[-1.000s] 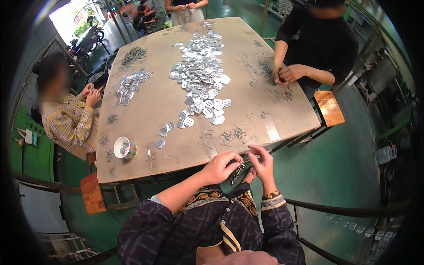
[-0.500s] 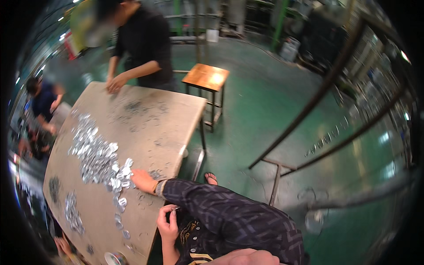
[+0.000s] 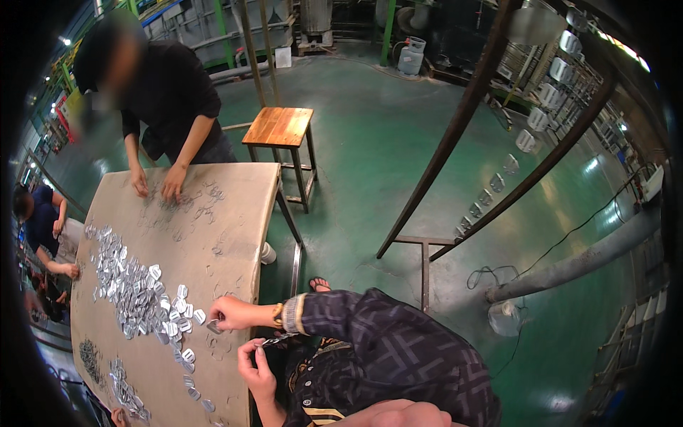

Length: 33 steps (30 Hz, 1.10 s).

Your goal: The person assembles small metal keychains by hand, picking up metal tags and rings from a table, linking them together, and hanging the finished keychains on a nearby metal rack. The person also briefly walks to a fan and returns to continue assembling.

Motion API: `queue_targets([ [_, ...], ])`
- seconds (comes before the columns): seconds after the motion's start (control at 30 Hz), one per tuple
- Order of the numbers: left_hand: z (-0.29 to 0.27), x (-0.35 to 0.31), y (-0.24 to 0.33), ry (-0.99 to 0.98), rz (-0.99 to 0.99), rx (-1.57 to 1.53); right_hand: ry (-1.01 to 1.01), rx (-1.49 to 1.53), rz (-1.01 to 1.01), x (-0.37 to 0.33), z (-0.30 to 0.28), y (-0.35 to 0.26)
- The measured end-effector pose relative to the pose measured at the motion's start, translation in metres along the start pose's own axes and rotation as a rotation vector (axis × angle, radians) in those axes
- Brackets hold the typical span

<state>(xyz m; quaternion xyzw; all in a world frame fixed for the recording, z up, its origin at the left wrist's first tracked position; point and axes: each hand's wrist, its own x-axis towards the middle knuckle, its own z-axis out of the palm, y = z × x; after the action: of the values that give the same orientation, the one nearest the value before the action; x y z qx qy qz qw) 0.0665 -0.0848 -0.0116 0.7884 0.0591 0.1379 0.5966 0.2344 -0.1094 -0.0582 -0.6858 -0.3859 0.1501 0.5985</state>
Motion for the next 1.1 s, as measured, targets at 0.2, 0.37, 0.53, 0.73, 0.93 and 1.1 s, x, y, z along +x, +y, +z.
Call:
queue_targets([
  [0.2,0.007,0.005,-0.013,0.003,0.055,0.022,0.127,0.024,-0.023,-0.078,-0.049,-0.046],
  [0.37,0.023,0.004,-0.012,0.011,0.079,0.030,0.200,-0.062,-0.055,-0.105,-0.064,-0.073],
  [0.53,0.029,0.003,-0.006,0.041,0.051,0.002,0.270,-0.051,-0.043,-0.111,-0.059,-0.072],
  [0.73,0.025,0.000,-0.007,0.059,0.010,0.023,0.236,-0.070,-0.060,-0.115,-0.055,-0.073],
  [0.93,0.025,-0.003,-0.022,0.079,0.002,0.014,0.244,-0.202,-0.145,-0.123,-0.048,-0.069],
  [1.1,0.025,-0.001,-0.015,0.111,-0.107,-0.116,0.316,-0.159,-0.204,-0.123,-0.046,-0.072],
])
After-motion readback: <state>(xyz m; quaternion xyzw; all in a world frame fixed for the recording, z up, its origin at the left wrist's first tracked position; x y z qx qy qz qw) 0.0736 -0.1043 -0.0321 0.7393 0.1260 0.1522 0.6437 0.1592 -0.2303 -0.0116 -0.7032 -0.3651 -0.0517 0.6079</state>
